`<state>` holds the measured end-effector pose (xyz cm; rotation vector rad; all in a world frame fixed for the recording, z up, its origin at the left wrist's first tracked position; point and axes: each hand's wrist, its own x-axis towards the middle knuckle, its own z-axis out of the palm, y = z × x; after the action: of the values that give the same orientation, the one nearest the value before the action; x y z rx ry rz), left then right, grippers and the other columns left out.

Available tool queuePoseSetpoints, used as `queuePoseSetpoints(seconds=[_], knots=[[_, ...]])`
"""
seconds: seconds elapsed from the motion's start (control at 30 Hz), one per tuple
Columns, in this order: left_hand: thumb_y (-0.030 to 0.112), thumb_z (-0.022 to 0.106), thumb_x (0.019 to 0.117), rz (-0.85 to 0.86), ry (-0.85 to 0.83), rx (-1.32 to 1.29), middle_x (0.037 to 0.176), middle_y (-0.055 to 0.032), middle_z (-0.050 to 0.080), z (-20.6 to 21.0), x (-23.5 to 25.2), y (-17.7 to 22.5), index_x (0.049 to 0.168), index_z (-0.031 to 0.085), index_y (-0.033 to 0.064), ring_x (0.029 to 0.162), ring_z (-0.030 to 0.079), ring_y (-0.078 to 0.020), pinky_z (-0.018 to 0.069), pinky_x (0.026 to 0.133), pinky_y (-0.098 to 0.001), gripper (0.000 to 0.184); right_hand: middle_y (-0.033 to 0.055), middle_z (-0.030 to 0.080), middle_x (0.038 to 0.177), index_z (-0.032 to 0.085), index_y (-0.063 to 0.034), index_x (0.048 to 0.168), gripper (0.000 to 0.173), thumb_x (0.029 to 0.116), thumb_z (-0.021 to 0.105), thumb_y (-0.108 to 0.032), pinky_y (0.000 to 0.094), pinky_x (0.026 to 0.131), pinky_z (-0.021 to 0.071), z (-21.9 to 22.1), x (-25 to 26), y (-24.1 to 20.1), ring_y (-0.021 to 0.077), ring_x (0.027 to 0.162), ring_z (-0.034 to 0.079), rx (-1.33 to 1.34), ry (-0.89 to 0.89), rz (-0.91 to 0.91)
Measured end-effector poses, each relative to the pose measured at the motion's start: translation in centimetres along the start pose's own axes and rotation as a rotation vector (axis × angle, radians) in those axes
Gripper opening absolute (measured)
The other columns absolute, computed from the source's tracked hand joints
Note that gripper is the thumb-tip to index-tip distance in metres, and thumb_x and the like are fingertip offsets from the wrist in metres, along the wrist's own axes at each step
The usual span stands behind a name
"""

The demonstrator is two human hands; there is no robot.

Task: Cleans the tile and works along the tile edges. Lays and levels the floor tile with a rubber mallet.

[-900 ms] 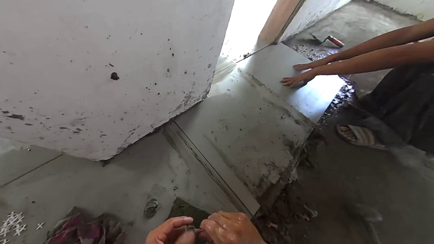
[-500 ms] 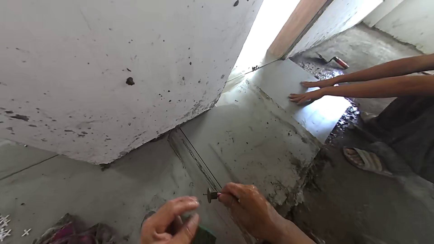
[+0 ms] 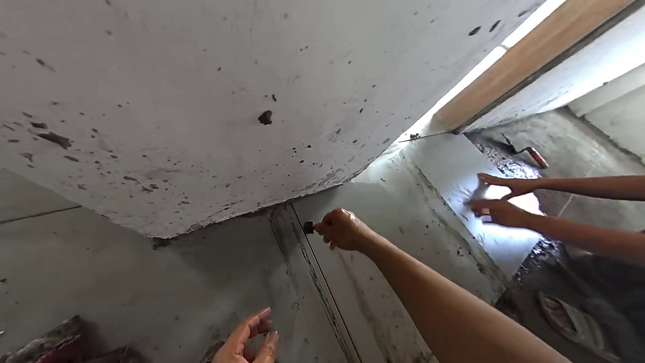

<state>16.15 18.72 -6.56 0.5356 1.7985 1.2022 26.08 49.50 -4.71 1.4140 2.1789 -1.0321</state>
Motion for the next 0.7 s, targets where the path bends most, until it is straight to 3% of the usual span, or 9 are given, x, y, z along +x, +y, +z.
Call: queuePoseSetpoints(seconds=[0.23,0.4,0.5,0.57,0.63,0.7], knots=[[0.015,0.069,0.0925,0.006,0.078,0.019,0.106,-0.0108,0.073,-0.5,1.1,-1.4,0.126,0.068,0.0,0.075,0.068,-0.0136,0.056,0.062,-0.0304,0.037,0.0104,0.072,0.078,0.069,-0.0049,0.088,0.039,0.103,0.058,-0.039,0.0524,0.071,0.0588,-1.0,3.0,-2.9,0.0259,0.071,0.072,-0.21,0.001,0.05],[0.015,0.072,0.0913,0.026,0.106,0.034,0.104,-0.0064,0.074,0.8,2.4,-0.6,0.126,0.069,0.0031,0.07,0.066,-0.0108,0.0542,0.058,-0.0284,0.037,0.0114,0.071,0.079,0.068,-0.0058,0.087,0.036,0.1023,0.057,-0.036,0.055,0.072,0.057,0.3,3.3,-4.4,0.028,0.074,0.071,-0.199,0.069,0.091],[0.015,0.073,0.0908,0.047,0.101,0.082,0.102,-0.004,0.075,1.4,3.3,0.1,0.127,0.07,0.0066,0.07,0.066,-0.0102,0.0541,0.057,-0.0284,0.037,0.0169,0.069,0.093,0.068,-0.0045,0.089,0.03,0.1004,0.059,-0.032,0.06,0.076,0.055,0.8,2.2,-6.5,0.0353,0.091,0.069,-0.295,0.085,0.098],[0.019,0.071,0.0917,0.092,0.119,0.17,0.101,-0.0027,0.074,2.0,4.0,0.6,0.126,0.072,0.0099,0.075,0.068,-0.0111,0.0556,0.06,-0.0299,0.035,0.0185,0.069,0.102,0.068,-0.004,0.096,0.02,0.099,0.061,-0.023,0.0609,0.079,0.0549,0.8,1.1,-8.2,0.0383,0.101,0.068,-0.498,0.06,0.031],[0.024,0.069,0.0929,0.185,0.181,0.287,0.1,-0.002,0.074,3.2,5.4,1.0,0.122,0.075,0.0129,0.082,0.07,-0.0132,0.0571,0.067,-0.0327,0.031,0.0171,0.07,0.102,0.069,-0.0052,0.1,0.011,0.0953,0.065,-0.014,0.0589,0.076,0.0558,0.6,0.7,-8.7,0.0379,0.099,0.069,-0.714,0.054,-0.091],[0.028,0.07,0.0933,0.321,0.256,0.414,0.098,-0.0051,0.074,4.8,8.0,1.4,0.114,0.078,0.0126,0.086,0.072,-0.0187,0.0615,0.073,-0.0381,0.027,0.0173,0.07,0.102,0.069,-0.0049,0.106,0.013,0.0925,0.067,-0.006,0.0577,0.073,0.0552,0.1,0.9,-7.8,0.0384,0.096,0.069,-0.863,0.049,-0.25]])
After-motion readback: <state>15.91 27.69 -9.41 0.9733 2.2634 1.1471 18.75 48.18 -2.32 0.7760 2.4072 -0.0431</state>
